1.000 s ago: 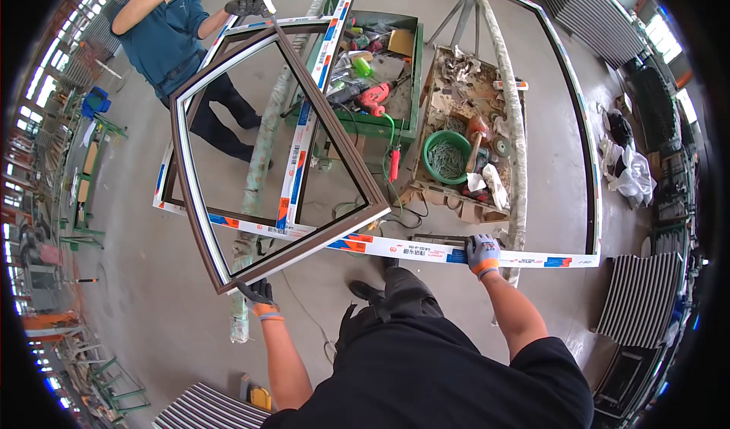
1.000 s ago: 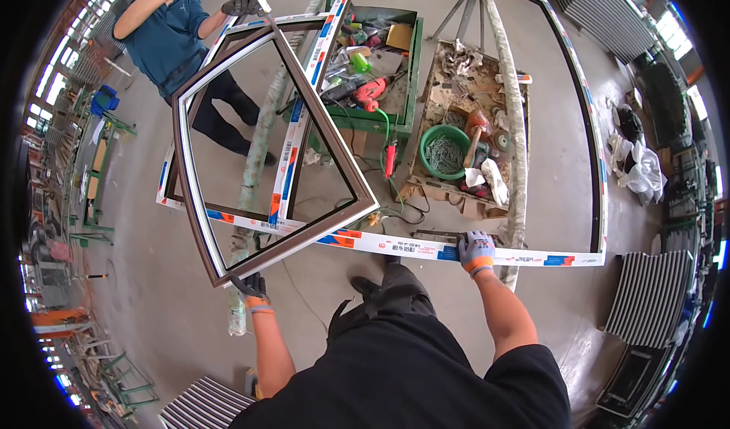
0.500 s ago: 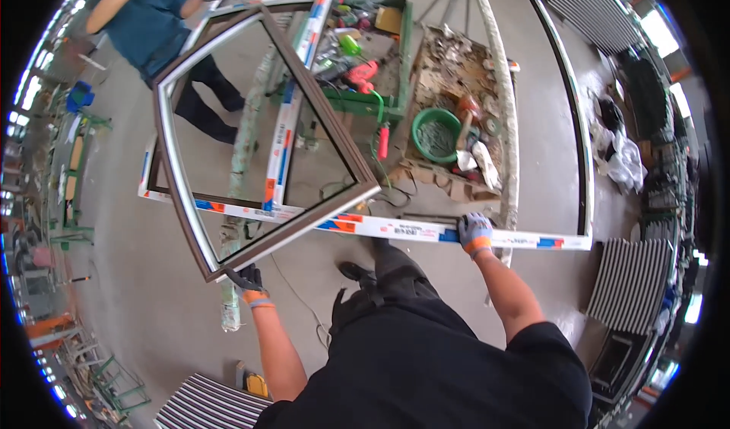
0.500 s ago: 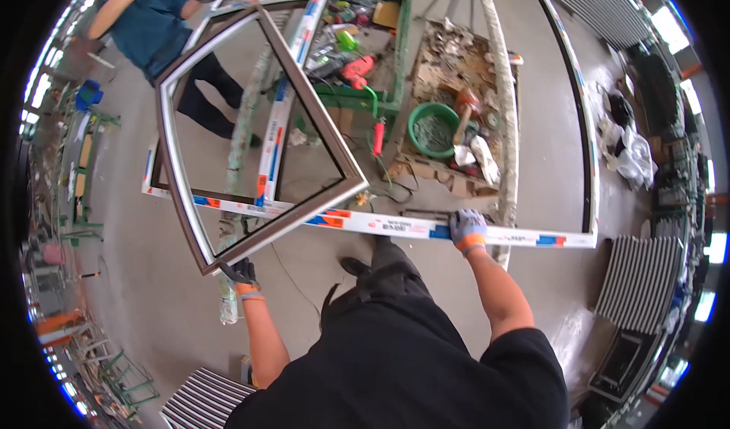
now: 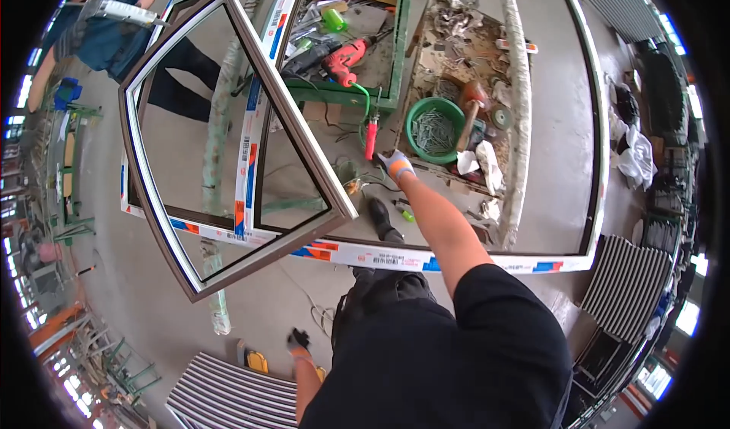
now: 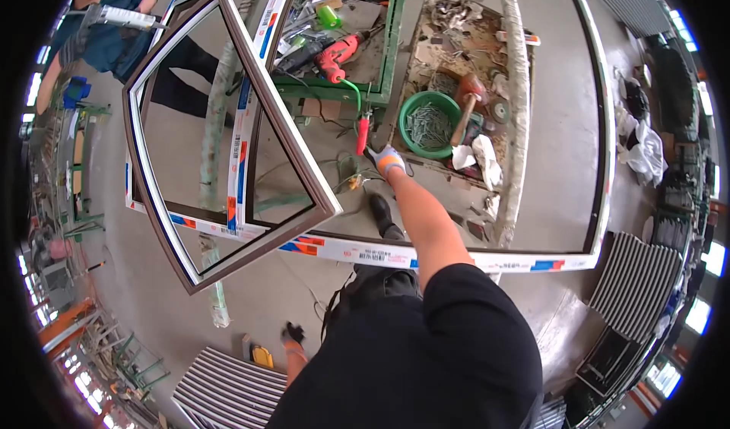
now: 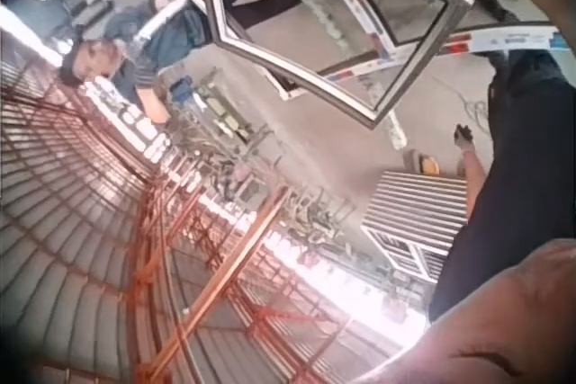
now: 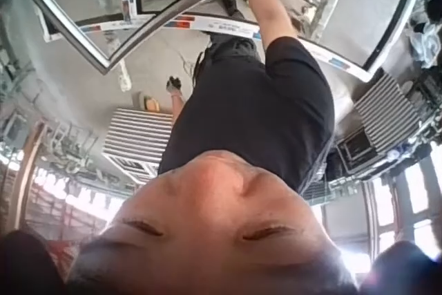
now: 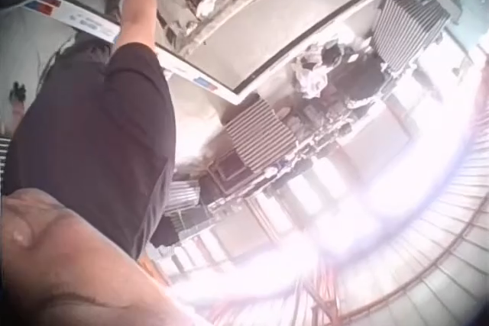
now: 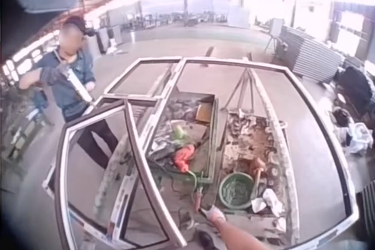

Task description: Assembling a large metal window or door frame using a sealant gun, a rubber mallet, and an electric drill.

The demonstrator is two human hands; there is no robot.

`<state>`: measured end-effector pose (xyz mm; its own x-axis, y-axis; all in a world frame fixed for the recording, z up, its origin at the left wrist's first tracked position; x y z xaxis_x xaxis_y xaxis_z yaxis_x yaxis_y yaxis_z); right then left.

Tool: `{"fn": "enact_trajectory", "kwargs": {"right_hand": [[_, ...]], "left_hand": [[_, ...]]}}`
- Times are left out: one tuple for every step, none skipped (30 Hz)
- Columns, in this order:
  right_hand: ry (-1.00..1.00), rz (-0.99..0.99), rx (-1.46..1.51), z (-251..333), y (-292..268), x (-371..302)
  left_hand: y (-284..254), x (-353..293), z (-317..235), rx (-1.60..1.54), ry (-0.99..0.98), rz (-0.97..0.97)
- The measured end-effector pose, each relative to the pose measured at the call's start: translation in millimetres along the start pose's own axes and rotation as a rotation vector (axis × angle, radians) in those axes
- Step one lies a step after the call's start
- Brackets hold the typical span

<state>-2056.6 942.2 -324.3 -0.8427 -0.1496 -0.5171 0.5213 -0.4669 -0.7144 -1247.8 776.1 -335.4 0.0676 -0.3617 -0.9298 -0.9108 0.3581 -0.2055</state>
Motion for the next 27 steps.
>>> {"fn": "enact_trajectory", "kwargs": {"right_hand": [[0.05,0.007,0.068,1.6,14.6,20.9],[0.069,0.065,0.153,22.8,35.3,25.0],[0.081,0.139,0.24,53.0,58.2,24.7],[0.09,0.103,0.292,39.3,59.2,55.2],[0.123,0.192,0.418,60.2,91.6,45.0],[0.154,0.262,0.488,66.3,114.3,44.5],[0.19,0.327,0.557,70.9,132.7,46.6],[0.19,0.248,0.552,23.6,118.8,102.3],[0.011,0.098,0.435,-8.6,87.9,149.7],[-0.151,-0.064,0.306,-47.7,36.7,189.3],[-0.166,0.061,0.343,-17.0,89.2,142.7],[-0.048,0.184,0.642,13.3,110.5,99.7],[0.091,0.294,0.922,48.5,121.2,49.2],[0.086,0.333,0.79,50.3,100.2,37.4],[0.081,0.37,0.658,47.3,73.0,28.0],[0.037,0.433,0.842,50.4,41.3,12.6],[-0.003,0.486,1.025,47.8,4.4,-2.2],[-0.306,0.409,0.856,56.0,-45.4,-24.1],[-0.61,0.323,0.679,69.3,-94.2,-55.4],[-0.675,0.375,0.711,80.3,-136.0,-94.1],[-0.664,0.299,0.544,73.1,-172.7,-120.3],[-0.491,0.389,0.762,46.1,-196.3,-139.2],[-0.264,0.378,0.908,39.9,-208.8,-165.1],[-0.437,0.486,0.579,30.4,-227.4,-185.8],[-0.451,0.355,0.729,42.0,-256.9,-223.4],[-0.427,0.262,0.937,43.4,-278.6,-259.5],[-0.562,0.353,0.798,36.5,-296.8,-282.9]], "left_hand": [[6.6,-25.9,32.2,0.205,-0.078,-0.19],[18.1,-79.5,67.0,-0.3,-0.258,-0.102],[8.1,-118.8,85.0,-0.165,-0.171,-0.157],[27.5,-147.4,70.5,0.044,0.001,-0.271],[13.7,-173.0,82.8,0.019,-0.007,-0.34],[4.2,-188.9,109.2,-0.022,-0.094,-0.349],[-2.8,-202.4,133.1,-0.062,-0.18,-0.353],[33.9,-184.8,113.6,-0.036,-0.179,-0.28],[75.6,-171.5,86.8,-0.082,-0.079,-0.22],[118.6,-160.3,57.3,-0.123,0.018,-0.146],[83.7,-179.1,60.9,-0.023,-0.096,-0.249],[72.4,-199.2,54.7,-0.058,0.013,-0.288],[64.0,-208.8,46.0,0.051,0.099,-0.328],[77.6,-207.4,27.0,0.168,0.186,-0.313],[92.7,-202.9,6.7,0.259,0.289,-0.319],[106.6,-197.1,-8.2,0.255,0.377,-0.301],[157.7,-222.2,-65.8,0.393,0.471,-0.195],[187.3,-238.1,-99.4,0.375,0.572,-0.135],[213.2,-254.8,-128.3,0.402,0.719,-0.114],[242.0,-276.2,-155.4,0.457,0.727,-0.03],[261.9,-279.2,-163.3,0.398,0.772,0.107],[295.2,-300.6,-186.5,0.389,0.797,0.235],[313.7,-308.8,-194.9,0.363,0.812,0.349],[335.7,-318.9,-200.8,0.338,0.824,0.483],[361.0,-333.8,-207.0,0.342,0.741,0.618],[386.3,-347.3,-210.8,0.348,0.657,0.758],[410.3,-365.2,-220.6,0.279,0.802,0.897]]}}
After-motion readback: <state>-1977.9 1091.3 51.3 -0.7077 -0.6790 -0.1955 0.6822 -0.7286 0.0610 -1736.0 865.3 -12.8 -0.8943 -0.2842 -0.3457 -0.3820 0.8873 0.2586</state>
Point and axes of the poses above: each hand's wrist, its own x-axis towards the middle knuckle, its own y-axis out of the palm, z = x × y, the point moved 9 cm from there along x, towards the middle knuckle, and after that the axes turned 2 degrees about y, right-handed, at the moved point
